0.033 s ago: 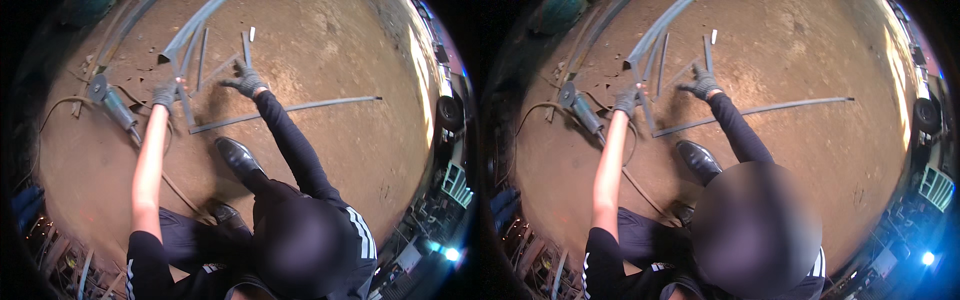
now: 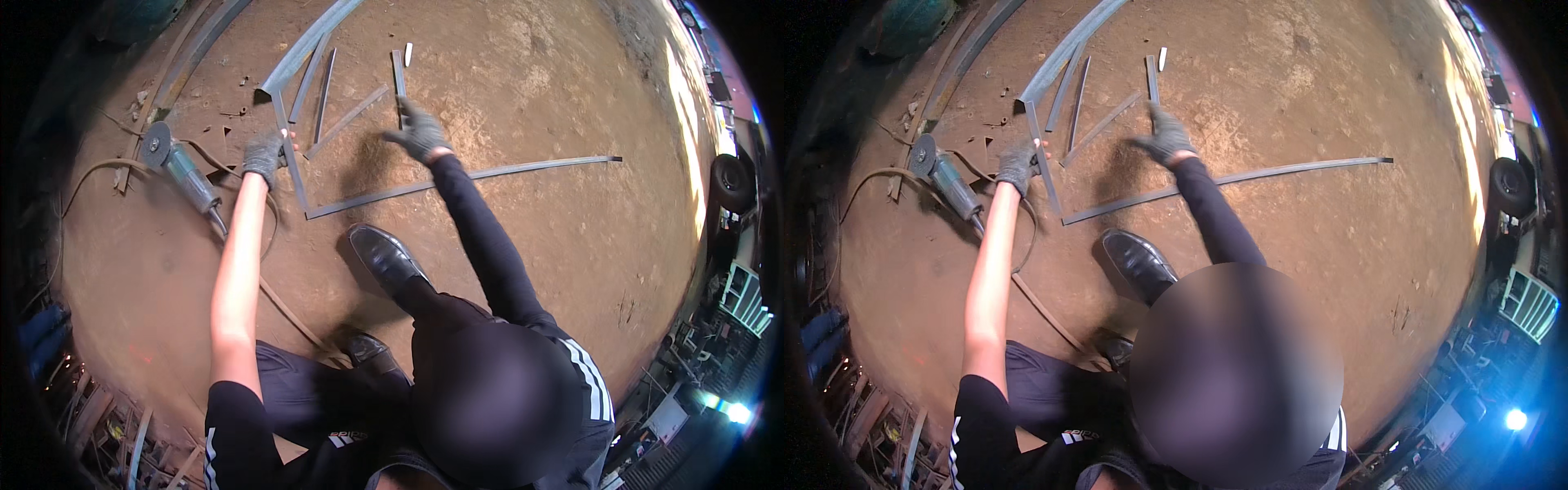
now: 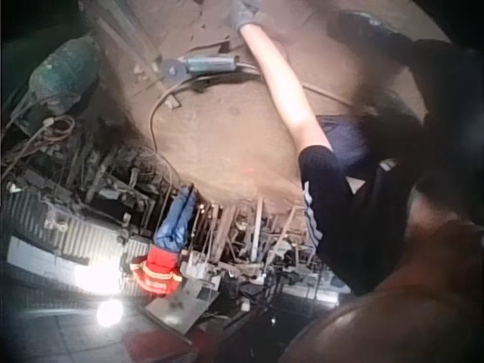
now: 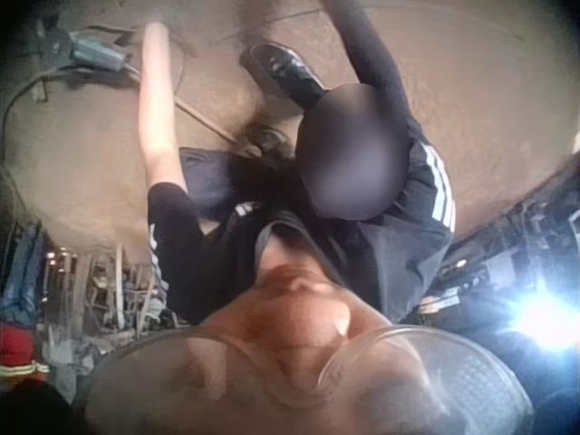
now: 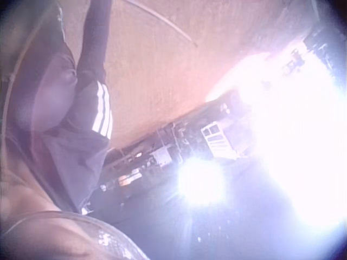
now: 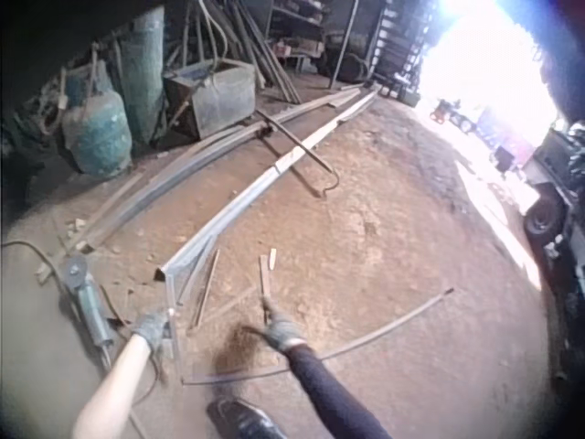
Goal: The person kneels on the ground and uses an angle grinder to cut metal rods into shorter pieces. They repeatedly position the rods, cut them, and set the cut pieces aside on the floor.
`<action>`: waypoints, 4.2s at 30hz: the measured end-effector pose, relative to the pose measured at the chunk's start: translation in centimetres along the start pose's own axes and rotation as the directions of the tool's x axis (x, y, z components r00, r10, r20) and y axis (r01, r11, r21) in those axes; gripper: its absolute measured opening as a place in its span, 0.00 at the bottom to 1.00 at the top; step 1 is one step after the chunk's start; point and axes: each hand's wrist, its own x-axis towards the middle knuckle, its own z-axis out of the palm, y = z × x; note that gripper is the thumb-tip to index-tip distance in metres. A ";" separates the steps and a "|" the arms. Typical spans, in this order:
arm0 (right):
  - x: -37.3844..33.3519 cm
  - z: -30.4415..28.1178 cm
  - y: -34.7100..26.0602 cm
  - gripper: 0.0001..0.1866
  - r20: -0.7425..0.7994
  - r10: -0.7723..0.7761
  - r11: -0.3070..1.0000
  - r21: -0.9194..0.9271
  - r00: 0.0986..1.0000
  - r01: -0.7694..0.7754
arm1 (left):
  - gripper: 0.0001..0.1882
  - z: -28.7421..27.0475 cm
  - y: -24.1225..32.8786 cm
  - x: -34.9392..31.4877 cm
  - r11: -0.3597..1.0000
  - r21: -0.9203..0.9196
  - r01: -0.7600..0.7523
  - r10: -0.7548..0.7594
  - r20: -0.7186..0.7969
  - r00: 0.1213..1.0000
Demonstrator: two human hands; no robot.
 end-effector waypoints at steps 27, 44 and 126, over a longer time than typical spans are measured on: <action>-10.1 -11.1 14.4 0.17 0.497 0.086 0.870 -0.459 0.864 0.177 | 0.13 2.3 2.9 -5.2 0.853 0.449 -0.265 0.121 0.325 0.938; 10.8 3.6 9.1 0.18 -0.099 0.494 0.763 -0.428 0.864 -0.485 | 0.12 -0.4 8.3 -5.6 0.952 0.239 -0.192 0.160 0.146 0.976; 1.9 -17.0 14.4 0.19 0.818 0.150 0.903 -0.342 0.555 0.259 | 0.12 4.5 5.4 -8.8 0.894 0.390 -0.220 0.094 0.315 0.944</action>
